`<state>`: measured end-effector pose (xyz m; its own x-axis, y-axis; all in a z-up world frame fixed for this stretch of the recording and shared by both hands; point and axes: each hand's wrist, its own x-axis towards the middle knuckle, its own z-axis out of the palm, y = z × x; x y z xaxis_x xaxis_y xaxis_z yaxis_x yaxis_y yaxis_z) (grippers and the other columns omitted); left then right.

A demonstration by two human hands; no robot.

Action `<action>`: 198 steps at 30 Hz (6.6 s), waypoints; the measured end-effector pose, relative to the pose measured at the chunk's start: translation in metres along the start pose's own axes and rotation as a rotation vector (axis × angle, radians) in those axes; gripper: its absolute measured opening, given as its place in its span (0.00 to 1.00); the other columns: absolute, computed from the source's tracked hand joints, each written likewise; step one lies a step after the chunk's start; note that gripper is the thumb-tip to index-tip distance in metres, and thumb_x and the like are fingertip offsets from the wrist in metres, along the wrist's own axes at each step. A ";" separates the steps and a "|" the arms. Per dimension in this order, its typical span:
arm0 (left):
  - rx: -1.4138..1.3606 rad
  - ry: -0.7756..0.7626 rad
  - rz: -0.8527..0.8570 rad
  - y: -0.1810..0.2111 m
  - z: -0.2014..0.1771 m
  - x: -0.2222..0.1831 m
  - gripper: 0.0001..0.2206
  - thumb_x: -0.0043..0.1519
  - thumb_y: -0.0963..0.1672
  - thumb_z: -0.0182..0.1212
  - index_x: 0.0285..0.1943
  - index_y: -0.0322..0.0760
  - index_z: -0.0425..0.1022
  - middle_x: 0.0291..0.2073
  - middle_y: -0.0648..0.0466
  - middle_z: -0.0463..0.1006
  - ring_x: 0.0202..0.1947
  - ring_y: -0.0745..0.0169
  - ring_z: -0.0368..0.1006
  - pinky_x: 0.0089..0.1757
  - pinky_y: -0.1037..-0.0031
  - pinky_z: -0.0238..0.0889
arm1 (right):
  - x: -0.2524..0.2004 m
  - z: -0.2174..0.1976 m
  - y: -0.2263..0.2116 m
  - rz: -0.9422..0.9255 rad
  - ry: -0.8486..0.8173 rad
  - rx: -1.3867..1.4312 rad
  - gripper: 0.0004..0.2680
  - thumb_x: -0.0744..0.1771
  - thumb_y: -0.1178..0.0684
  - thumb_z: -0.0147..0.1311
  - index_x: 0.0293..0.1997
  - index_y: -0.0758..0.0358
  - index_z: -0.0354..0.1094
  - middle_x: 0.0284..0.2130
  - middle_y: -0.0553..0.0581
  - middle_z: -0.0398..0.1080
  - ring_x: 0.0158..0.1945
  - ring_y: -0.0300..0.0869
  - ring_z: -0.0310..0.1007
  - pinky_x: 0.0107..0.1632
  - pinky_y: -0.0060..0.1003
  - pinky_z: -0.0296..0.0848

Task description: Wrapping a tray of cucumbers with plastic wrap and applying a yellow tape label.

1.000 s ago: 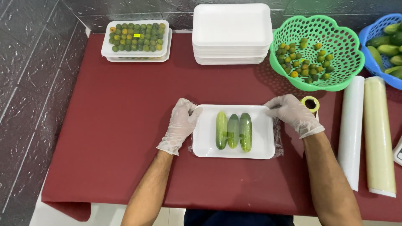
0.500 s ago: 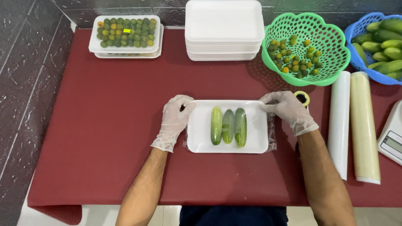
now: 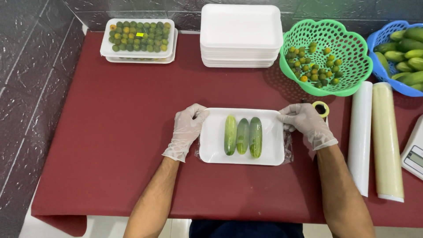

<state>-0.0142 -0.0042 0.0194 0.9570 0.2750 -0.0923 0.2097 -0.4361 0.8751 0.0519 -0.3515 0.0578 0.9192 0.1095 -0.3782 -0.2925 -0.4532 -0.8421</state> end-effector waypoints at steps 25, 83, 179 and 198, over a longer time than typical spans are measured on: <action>-0.009 0.085 0.042 -0.012 0.008 0.003 0.02 0.59 0.48 0.69 0.37 0.53 0.84 0.23 0.56 0.79 0.30 0.58 0.77 0.37 0.63 0.72 | -0.005 0.010 0.007 0.008 0.049 -0.003 0.10 0.65 0.59 0.62 0.50 0.70 0.75 0.26 0.62 0.76 0.23 0.40 0.74 0.28 0.30 0.74; 0.520 0.105 0.441 -0.036 0.013 0.014 0.14 0.68 0.45 0.51 0.62 0.57 0.67 0.27 0.51 0.77 0.34 0.45 0.79 0.44 0.56 0.73 | -0.045 0.021 -0.026 -0.072 0.094 -0.466 0.07 0.70 0.48 0.51 0.54 0.47 0.66 0.29 0.57 0.78 0.43 0.53 0.77 0.52 0.51 0.72; 0.477 -0.301 0.144 0.095 0.064 0.065 0.07 0.62 0.46 0.59 0.42 0.53 0.84 0.43 0.50 0.82 0.53 0.44 0.76 0.53 0.55 0.72 | -0.069 0.017 -0.049 -0.091 0.010 -0.458 0.13 0.65 0.55 0.61 0.53 0.37 0.78 0.35 0.45 0.81 0.46 0.41 0.78 0.52 0.42 0.79; 0.514 -0.277 0.221 0.085 0.094 0.075 0.06 0.62 0.49 0.62 0.43 0.58 0.83 0.42 0.55 0.81 0.53 0.51 0.75 0.56 0.57 0.69 | -0.057 0.006 -0.028 -0.119 -0.100 -0.540 0.05 0.64 0.55 0.63 0.40 0.48 0.80 0.35 0.48 0.82 0.45 0.44 0.80 0.49 0.43 0.80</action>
<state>0.0943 -0.1008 0.0424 0.9907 -0.0713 -0.1159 0.0048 -0.8330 0.5533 0.0060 -0.3397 0.1001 0.9004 0.2592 -0.3493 0.0124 -0.8180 -0.5750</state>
